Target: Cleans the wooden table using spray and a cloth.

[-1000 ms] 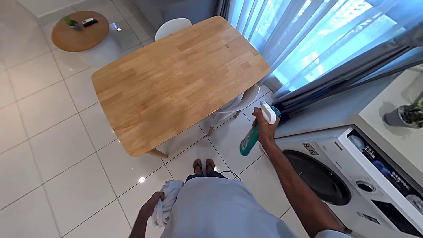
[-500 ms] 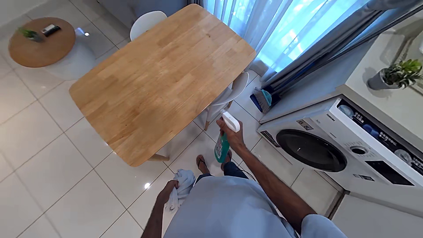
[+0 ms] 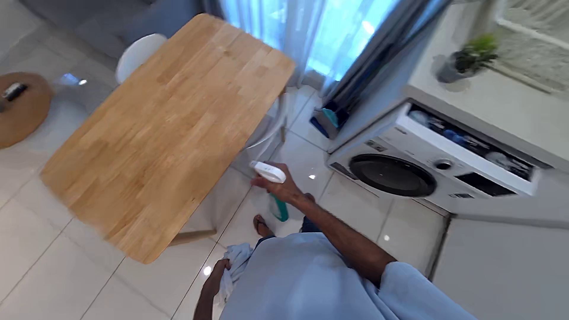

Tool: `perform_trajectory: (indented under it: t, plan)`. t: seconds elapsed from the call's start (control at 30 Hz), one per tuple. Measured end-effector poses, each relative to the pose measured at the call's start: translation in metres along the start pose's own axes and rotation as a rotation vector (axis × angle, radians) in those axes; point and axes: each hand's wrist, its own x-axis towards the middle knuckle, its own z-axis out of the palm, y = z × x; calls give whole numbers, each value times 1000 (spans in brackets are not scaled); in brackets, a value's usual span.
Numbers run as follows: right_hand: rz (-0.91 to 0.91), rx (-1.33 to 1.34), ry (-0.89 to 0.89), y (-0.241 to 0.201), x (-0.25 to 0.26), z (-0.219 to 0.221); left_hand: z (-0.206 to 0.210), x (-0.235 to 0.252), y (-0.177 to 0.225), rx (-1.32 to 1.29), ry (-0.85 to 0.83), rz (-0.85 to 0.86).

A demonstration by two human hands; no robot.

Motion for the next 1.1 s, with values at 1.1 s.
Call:
perform_trajectory:
  t: [1.1]
  plan:
    - [-98, -579, 1481, -106, 5, -668, 249, -68, 214, -263, 270, 488]
